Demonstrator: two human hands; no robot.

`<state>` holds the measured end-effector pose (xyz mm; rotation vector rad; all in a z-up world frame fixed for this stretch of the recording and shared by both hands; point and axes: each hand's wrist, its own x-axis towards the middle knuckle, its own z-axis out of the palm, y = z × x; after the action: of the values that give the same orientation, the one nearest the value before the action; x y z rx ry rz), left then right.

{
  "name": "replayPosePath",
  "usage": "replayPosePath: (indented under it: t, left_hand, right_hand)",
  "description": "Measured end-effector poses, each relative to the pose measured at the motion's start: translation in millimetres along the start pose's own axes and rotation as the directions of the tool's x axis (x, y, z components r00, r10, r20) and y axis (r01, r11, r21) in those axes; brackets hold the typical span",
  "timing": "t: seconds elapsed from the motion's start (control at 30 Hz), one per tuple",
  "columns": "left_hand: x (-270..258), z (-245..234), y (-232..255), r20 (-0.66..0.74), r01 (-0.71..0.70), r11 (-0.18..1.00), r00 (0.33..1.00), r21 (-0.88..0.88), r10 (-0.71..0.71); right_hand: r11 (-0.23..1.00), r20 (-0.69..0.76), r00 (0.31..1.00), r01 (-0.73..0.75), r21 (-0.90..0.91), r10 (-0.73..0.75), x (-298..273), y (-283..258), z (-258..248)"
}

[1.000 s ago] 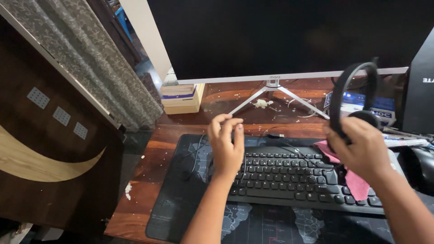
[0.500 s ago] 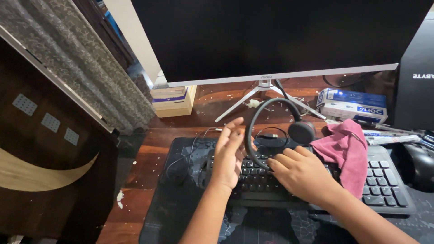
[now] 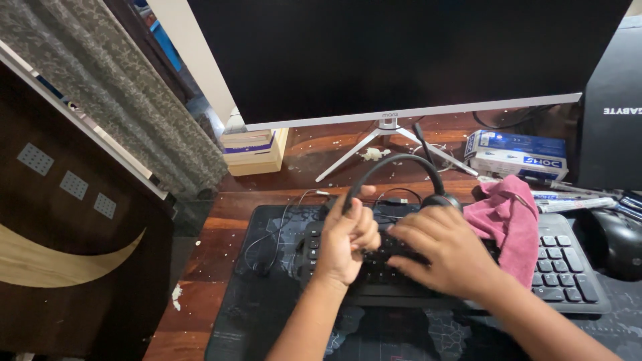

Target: The person cleans a pair of headphones with a pink cloth, then wipes the surface of a computer keyboard. They proceed to wipe a small box of whiteboard markers and several individual markers before placing them back on the desk.

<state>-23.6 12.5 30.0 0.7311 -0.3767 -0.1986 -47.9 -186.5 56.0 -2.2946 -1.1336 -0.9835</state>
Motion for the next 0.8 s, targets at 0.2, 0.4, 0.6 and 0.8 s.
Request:
replayPosePath:
  t: [0.2, 0.4, 0.6, 0.8]
  left_hand:
    - [3.6, -23.1, 19.4, -0.005, -0.074, 0.992, 0.997, -0.099, 0.074]
    - [3.0, -28.2, 23.1, -0.006, -0.100, 0.978, 0.995, -0.184, 0.100]
    - [7.0, -19.0, 12.2, -0.081, -0.137, 0.977, 0.989, -0.162, 0.125]
    - [8.8, -24.4, 15.7, -0.131, -0.161, 0.950, 0.983, -0.266, 0.130]
  right_hand:
    - [0.942, -0.221, 0.929, -0.322, -0.092, 0.296, -10.6, 37.7, -17.0]
    - [0.450, 0.360, 0.735, -0.651, 0.612, 0.574, -23.7, 60.8, 4.0]
    - [0.095, 0.414, 0.569, -0.661, 0.745, 0.711, -27.3, 54.5, 19.9]
    - [-0.080, 0.476, 0.492, -0.630, 0.772, 0.729, -26.3, 55.3, 15.3]
